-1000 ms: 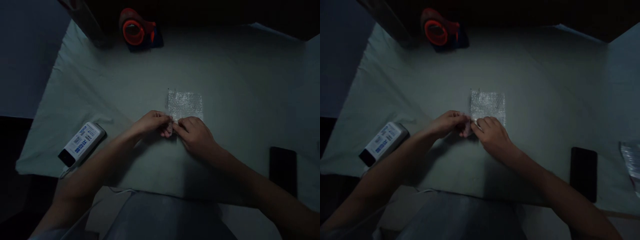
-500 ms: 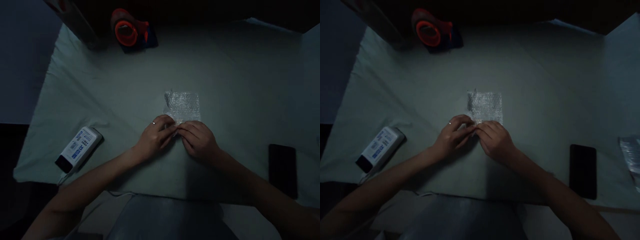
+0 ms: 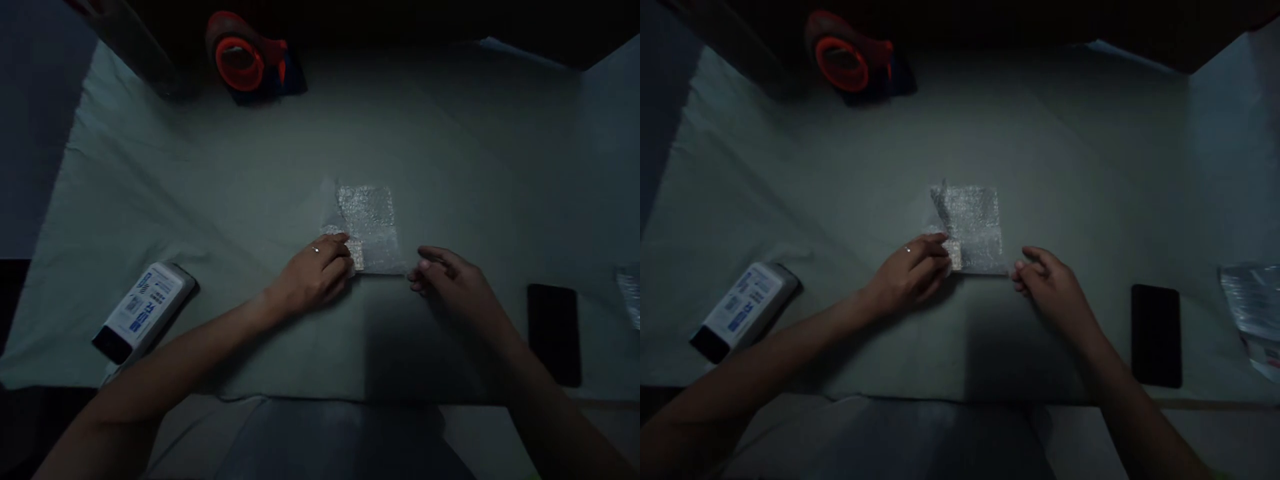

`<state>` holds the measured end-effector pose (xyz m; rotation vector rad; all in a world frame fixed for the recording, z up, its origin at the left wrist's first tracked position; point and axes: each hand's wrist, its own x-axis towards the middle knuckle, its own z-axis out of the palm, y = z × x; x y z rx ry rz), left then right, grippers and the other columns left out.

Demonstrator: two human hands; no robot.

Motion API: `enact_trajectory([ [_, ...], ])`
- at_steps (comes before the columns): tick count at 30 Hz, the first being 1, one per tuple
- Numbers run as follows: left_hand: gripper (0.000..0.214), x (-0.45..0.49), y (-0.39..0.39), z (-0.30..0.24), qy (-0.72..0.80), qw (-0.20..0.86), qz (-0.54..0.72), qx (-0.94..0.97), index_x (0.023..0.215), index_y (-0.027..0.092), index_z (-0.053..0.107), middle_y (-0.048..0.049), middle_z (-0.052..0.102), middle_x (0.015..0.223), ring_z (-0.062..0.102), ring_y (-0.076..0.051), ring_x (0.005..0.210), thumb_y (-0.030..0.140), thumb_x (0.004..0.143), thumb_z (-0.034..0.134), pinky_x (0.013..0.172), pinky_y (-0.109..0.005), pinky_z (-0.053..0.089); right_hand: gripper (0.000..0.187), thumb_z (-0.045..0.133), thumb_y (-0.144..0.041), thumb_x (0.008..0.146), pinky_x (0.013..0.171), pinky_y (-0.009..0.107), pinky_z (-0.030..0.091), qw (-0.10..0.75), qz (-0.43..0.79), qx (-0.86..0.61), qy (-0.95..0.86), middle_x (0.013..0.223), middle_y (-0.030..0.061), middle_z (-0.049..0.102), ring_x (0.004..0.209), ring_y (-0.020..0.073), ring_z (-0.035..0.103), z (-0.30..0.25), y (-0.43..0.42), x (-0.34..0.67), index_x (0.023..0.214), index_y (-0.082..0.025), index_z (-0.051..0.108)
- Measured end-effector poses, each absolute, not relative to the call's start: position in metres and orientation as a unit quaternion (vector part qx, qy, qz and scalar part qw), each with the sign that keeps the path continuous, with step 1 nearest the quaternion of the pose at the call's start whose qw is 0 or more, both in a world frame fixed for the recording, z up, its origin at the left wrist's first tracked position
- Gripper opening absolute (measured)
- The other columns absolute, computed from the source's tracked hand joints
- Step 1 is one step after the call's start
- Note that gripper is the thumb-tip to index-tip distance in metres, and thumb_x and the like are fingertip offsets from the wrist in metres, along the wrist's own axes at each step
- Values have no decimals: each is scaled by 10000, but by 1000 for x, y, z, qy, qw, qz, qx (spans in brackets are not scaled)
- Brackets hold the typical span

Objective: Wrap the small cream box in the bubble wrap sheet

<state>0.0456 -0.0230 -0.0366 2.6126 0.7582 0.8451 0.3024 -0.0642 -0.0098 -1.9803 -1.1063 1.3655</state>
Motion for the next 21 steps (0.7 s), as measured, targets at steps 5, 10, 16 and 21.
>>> enact_trajectory([
  [5,81,46,-20,-36,257,157,296,906,931,116,539,-100,590,908,575,-248,1072,128,854,516,893,-420,542,586,664,-412,738,574,305,550,292,572,-695,-322,741,43,681,628,179,663,-21,-55,280,1235,-152,492],
  [10,98,46,-19,-37,254,172,298,904,947,120,530,-115,581,932,558,-251,1089,137,853,510,901,-430,527,687,730,-356,664,483,252,506,328,579,-670,-329,697,-21,612,556,135,614,-25,-47,268,1262,-168,449],
  [16,99,46,-14,-40,246,200,310,897,928,135,517,-120,557,963,554,-243,1070,150,830,524,898,-416,516,720,692,-342,725,474,261,507,318,549,-675,-377,688,-27,597,531,133,598,-30,-45,266,1334,-167,352],
  [21,130,45,-12,-42,251,229,302,891,957,160,491,-112,535,1000,547,-238,1080,167,830,516,893,-415,518,705,724,-283,671,397,212,455,362,527,-659,-396,741,-36,571,516,102,546,-41,-42,262,1286,-198,391],
])
